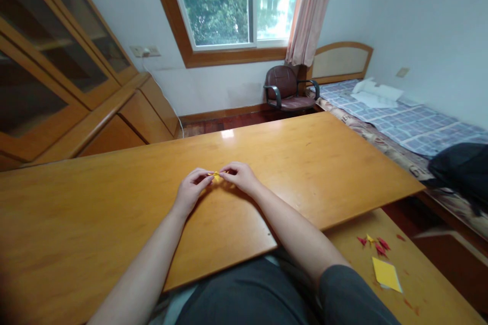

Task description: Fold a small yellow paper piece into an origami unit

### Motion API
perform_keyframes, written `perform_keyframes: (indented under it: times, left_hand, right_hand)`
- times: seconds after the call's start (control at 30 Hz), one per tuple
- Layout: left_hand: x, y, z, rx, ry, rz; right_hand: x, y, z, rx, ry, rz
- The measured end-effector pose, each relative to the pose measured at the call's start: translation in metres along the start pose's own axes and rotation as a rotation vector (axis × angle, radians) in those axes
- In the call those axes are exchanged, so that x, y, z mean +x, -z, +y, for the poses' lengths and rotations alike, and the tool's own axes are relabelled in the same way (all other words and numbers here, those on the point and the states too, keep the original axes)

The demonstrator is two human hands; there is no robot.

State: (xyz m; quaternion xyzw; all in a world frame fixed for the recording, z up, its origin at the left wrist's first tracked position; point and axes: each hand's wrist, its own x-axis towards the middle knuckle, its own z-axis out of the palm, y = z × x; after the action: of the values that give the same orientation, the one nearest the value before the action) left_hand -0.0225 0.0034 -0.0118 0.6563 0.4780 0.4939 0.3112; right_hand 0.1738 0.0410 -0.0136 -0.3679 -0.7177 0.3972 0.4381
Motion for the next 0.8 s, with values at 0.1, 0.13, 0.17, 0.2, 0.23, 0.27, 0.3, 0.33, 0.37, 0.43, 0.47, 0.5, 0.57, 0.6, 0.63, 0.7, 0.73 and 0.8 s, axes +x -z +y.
perform_keyframes:
  times: [0.1, 0.13, 0.17, 0.2, 0.23, 0.27, 0.3, 0.33, 0.37, 0.43, 0.47, 0.5, 0.57, 0.6, 0.63, 0.7, 0.73, 0.8]
  left_hand:
    - [0.0, -0.001, 0.001, -0.039, 0.017, 0.015]
    - [0.0, -0.001, 0.001, -0.045, 0.019, 0.023]
    - [0.0, -0.001, 0.0, -0.043, 0.017, 0.029]
    - [0.0, -0.001, 0.0, -0.032, 0.011, 0.034]
    - [0.0, -0.002, 0.0, -0.015, -0.001, 0.036]
    - [0.0, -0.002, 0.0, 0.006, -0.017, 0.037]
    - [0.0, -0.002, 0.0, 0.025, -0.034, 0.036]
    - [-0.001, -0.002, 0.0, 0.042, -0.051, 0.038]
    - [-0.001, -0.003, 0.0, 0.055, -0.066, 0.04]
    - [-0.002, -0.004, 0.002, 0.072, -0.085, 0.05]
    - [-0.003, -0.005, 0.004, 0.079, -0.091, 0.052]
    - [-0.003, -0.005, 0.005, 0.084, -0.096, 0.056]
    - [-0.004, -0.007, 0.008, 0.089, -0.11, 0.067]
    - [-0.004, -0.007, 0.009, 0.093, -0.117, 0.07]
    - [-0.004, -0.008, 0.01, 0.098, -0.124, 0.074]
    - [-0.004, -0.008, 0.011, 0.111, -0.134, 0.079]
    - [-0.004, -0.008, 0.011, 0.115, -0.135, 0.081]
    - [-0.004, -0.009, 0.011, 0.113, -0.136, 0.083]
  right_hand:
    - [0.0, 0.0, -0.001, 0.052, -0.035, 0.038]
    - [0.001, 0.001, -0.001, 0.078, -0.046, 0.046]
    - [0.001, 0.002, -0.001, 0.101, -0.053, 0.052]
    - [0.001, 0.002, -0.001, 0.121, -0.056, 0.056]
    - [0.002, 0.003, -0.001, 0.134, -0.058, 0.057]
    - [0.002, 0.004, -0.002, 0.144, -0.058, 0.054]
    - [0.002, 0.004, -0.002, 0.152, -0.059, 0.048]
    - [0.002, 0.004, -0.003, 0.161, -0.062, 0.04]
    - [0.002, 0.004, -0.004, 0.17, -0.065, 0.032]
    - [0.002, 0.004, -0.006, 0.178, -0.068, 0.022]
    - [0.002, 0.003, -0.007, 0.177, -0.068, 0.019]
    - [0.002, 0.003, -0.008, 0.175, -0.068, 0.017]
    - [0.002, 0.002, -0.007, 0.177, -0.069, 0.014]
    - [0.002, 0.001, -0.006, 0.182, -0.069, 0.013]
    - [0.002, 0.001, -0.005, 0.185, -0.067, 0.012]
    - [0.002, 0.0, -0.003, 0.192, -0.057, 0.015]
    - [0.002, 0.0, -0.002, 0.197, -0.051, 0.016]
    - [0.002, 0.0, 0.0, 0.207, -0.043, 0.016]
